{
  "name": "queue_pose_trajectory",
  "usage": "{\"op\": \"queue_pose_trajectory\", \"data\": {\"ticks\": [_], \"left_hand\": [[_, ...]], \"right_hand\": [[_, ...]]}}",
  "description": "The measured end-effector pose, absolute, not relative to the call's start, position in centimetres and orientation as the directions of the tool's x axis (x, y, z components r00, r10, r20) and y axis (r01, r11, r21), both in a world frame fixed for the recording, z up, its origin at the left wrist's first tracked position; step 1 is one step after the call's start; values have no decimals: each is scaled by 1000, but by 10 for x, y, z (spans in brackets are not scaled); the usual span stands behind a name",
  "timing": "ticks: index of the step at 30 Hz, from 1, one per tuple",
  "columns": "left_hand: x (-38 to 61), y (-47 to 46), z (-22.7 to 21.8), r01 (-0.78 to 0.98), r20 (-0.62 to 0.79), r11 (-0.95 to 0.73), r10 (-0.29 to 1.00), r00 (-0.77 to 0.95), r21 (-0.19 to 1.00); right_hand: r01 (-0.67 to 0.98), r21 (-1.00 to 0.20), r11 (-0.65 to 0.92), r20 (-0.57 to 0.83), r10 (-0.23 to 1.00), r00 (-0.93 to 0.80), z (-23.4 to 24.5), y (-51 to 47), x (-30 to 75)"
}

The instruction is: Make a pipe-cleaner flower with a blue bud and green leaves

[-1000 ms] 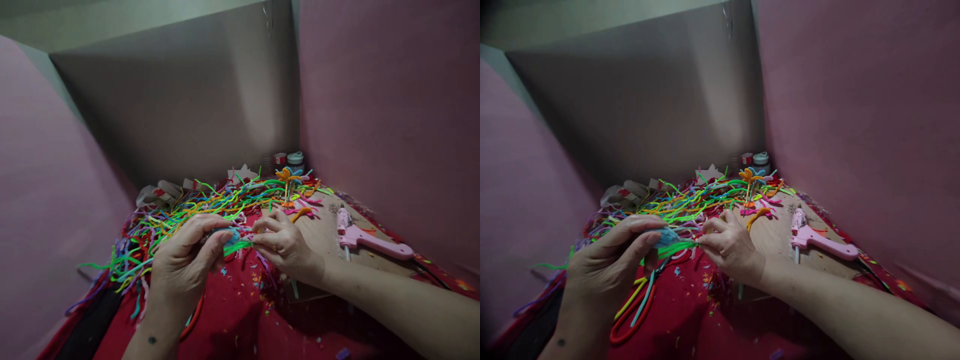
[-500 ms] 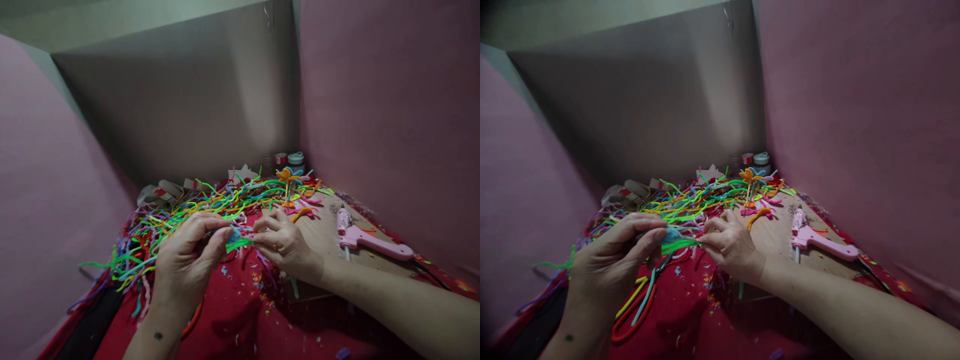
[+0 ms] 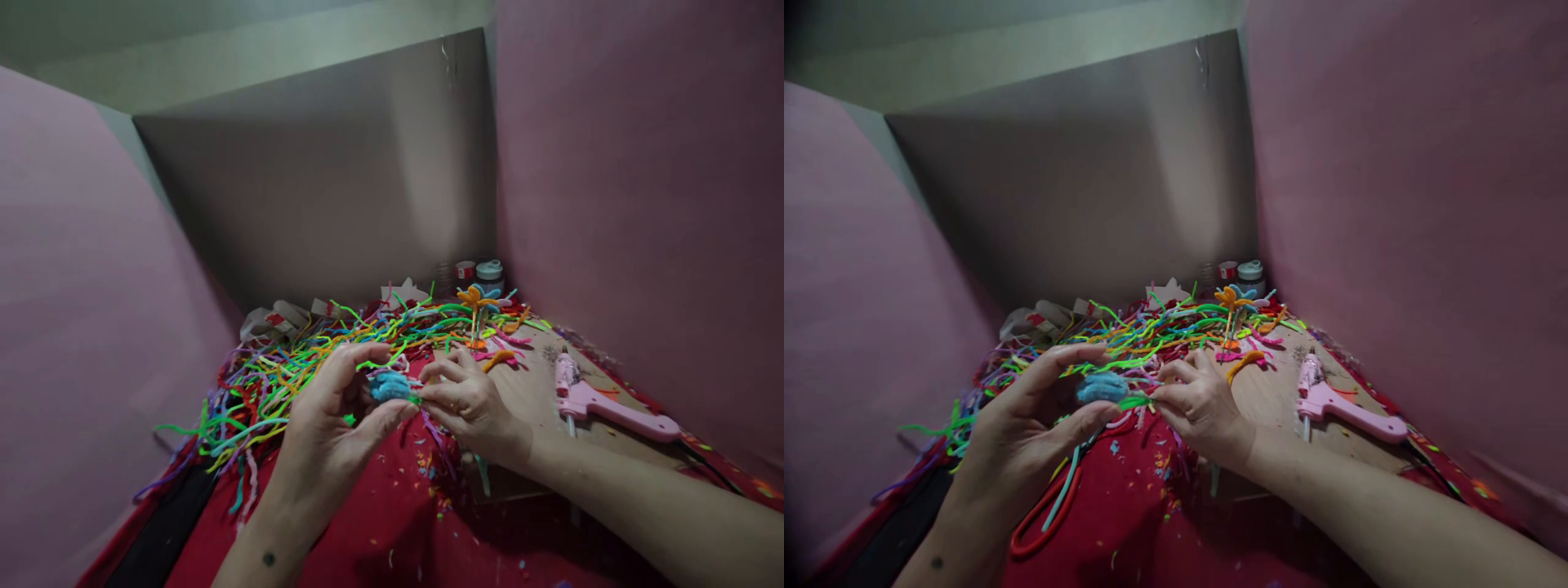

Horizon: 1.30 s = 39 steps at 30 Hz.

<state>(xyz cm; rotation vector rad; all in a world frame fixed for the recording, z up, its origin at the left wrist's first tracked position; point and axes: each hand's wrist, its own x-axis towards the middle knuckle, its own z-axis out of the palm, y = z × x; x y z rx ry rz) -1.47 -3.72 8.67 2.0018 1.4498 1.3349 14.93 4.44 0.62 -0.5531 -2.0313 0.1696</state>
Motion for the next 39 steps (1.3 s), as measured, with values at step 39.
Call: {"op": "queue_pose_trajectory", "data": {"ticks": [39], "left_hand": [[9, 8, 1, 889, 451, -317, 880, 148, 329]], "right_hand": [[-455, -883, -116, 37, 949, -313, 5, 49, 140]]}}
